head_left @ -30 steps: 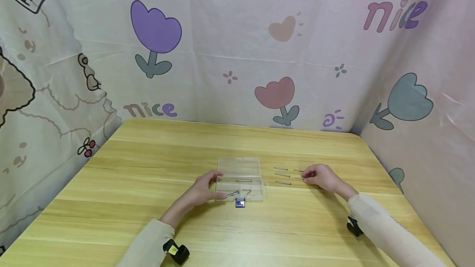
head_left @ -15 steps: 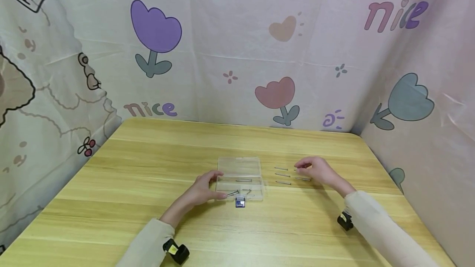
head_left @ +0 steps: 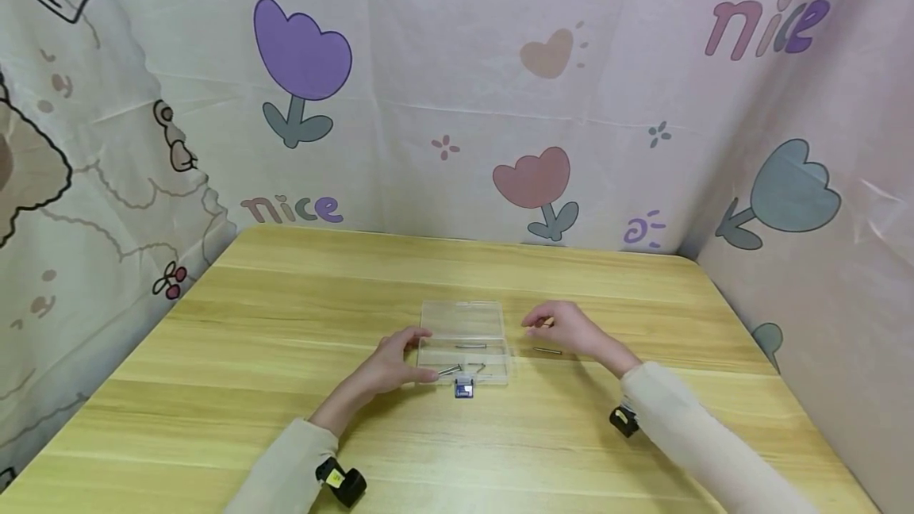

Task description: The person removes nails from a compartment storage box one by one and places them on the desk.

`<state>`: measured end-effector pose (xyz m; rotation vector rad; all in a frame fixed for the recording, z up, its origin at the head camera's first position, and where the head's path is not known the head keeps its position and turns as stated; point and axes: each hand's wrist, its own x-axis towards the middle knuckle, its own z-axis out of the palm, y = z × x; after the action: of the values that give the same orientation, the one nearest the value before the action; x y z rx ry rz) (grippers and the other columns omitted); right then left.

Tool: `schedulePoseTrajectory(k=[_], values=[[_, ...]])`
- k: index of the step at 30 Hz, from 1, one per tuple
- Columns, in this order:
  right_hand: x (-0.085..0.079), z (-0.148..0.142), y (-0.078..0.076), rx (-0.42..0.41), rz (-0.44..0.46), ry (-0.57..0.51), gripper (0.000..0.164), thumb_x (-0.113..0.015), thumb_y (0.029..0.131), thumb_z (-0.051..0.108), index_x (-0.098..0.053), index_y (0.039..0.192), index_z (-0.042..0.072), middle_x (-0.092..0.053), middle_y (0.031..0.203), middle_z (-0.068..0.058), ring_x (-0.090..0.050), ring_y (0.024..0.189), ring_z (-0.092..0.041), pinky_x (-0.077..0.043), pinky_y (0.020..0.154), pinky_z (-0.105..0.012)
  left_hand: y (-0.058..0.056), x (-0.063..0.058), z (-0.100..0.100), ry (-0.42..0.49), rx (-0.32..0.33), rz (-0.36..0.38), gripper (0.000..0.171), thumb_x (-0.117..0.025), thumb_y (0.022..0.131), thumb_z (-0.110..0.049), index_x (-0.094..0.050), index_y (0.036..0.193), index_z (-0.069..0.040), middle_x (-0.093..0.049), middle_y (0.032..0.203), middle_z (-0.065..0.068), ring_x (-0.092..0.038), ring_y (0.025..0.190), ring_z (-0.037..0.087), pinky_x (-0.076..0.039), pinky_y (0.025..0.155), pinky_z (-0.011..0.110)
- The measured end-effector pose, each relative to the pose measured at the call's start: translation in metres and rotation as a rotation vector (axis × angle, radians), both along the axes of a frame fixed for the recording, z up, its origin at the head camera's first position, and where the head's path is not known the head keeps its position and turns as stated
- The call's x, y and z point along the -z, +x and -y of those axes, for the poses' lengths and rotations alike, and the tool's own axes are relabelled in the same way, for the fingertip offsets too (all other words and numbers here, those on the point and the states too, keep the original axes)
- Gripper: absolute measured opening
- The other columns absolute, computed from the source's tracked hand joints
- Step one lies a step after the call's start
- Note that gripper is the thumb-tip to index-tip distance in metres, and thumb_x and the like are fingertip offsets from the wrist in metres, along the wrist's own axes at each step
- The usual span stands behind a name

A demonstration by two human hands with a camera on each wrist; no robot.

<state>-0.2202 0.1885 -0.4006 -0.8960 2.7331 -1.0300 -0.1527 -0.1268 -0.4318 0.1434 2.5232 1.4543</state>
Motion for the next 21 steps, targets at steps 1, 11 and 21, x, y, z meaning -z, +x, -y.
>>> schedulePoseTrajectory(k=[1,11,21], values=[[0.0,0.005,0.0,-0.015,-0.004,-0.004,0.012,-0.07,0.086,0.003,-0.072,0.097,-0.002,-0.069,0.091,-0.006,-0.061,0.084,-0.016,-0.052,0.074,-0.031,0.0,0.0,0.0,0.0,0.001,-0.002,0.069,-0.085,0.074,-0.02,-0.053,0.134,-0.009,-0.051,0.132,0.017,-0.038,0.124,0.038,-0.033,0.101,0.059],[0.001,0.046,-0.001,-0.144,-0.058,0.024,0.01,-0.071,0.083,0.001,-0.073,0.094,0.0,-0.069,0.09,-0.005,-0.062,0.081,-0.014,-0.052,0.073,-0.025,0.0,0.0,0.0,0.006,-0.003,-0.002,0.068,-0.085,0.074,-0.018,-0.053,0.133,-0.008,-0.052,0.131,0.017,-0.037,0.125,0.039,-0.032,0.102,0.059],[0.01,0.066,0.0,-0.268,-0.132,0.055,0.008,-0.075,0.078,-0.002,-0.076,0.085,0.0,-0.066,0.095,-0.01,-0.064,0.087,-0.022,-0.052,0.077,-0.023,0.0,0.0,-0.001,0.007,-0.009,0.004,0.069,-0.085,0.073,-0.017,-0.053,0.133,-0.008,-0.052,0.132,0.018,-0.037,0.126,0.04,-0.031,0.103,0.06]])
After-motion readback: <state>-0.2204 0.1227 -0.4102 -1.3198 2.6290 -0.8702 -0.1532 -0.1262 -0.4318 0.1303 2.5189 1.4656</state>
